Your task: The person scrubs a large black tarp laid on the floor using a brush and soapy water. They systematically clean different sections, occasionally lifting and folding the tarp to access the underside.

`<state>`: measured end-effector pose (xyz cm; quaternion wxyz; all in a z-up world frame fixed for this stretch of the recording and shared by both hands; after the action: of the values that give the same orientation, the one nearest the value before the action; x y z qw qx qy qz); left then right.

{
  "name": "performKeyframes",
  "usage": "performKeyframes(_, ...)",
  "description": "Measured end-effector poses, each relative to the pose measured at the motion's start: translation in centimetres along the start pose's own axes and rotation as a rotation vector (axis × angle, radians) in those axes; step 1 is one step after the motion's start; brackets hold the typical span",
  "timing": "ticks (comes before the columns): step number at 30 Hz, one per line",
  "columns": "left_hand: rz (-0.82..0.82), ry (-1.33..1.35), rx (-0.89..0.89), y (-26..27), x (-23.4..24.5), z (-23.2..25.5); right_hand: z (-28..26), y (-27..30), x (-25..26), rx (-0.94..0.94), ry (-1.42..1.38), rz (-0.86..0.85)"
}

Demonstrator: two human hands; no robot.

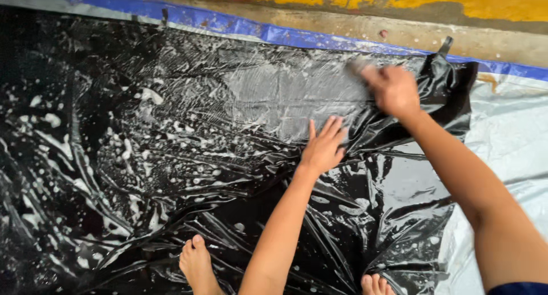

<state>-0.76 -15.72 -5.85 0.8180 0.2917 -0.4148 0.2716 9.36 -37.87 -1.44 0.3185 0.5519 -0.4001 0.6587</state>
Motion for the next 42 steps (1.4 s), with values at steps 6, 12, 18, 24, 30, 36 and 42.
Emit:
performKeyframes(6,-0.208,0.014,-0.064,-4.1,-1.7,4.6,0.7,4.7,-0.7,0.1,-0.011,-0.032)
performKeyframes(12,-0.226,-0.111,0.022,-7.6,-2.2,8.8,11.2,5.7,0.5,-0.532,0.125,-0.133)
performKeyframes(18,-0.214,-0.183,-0.002,-8.3,-2.3,9.3,7.7,8.0,0.1,-0.212,0.093,0.028)
performKeyframes(24,-0.136,-0.102,-0.049,-11.2,-1.1,9.5,7.4,7.9,0.1,-0.227,-0.07,0.041)
performKeyframes(30,-0.11,-0.043,-0.124,-12.9,0.1,9.5,9.3,7.8,1.1,-0.429,0.066,0.046)
performKeyframes(36,-0.243,-0.208,0.005,-12.7,-1.8,9.4,7.5,9.1,-0.4,-0.386,0.126,-0.054)
performKeyframes(42,-0.353,-0.239,0.068,-12.9,-0.8,9.8,15.9,6.2,1.4,-0.713,0.185,-0.189)
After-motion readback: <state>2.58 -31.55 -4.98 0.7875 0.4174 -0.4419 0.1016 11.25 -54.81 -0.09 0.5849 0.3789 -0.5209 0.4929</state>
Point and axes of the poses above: each hand's wrist, its own y-axis away from the middle knuckle, its own x-axis out of the back of the hand, z = x × y, the point moved 4 cm from there along -y, towards the middle knuckle, and after that the axes turned 14 degrees about -z, right-handed, at the moved point
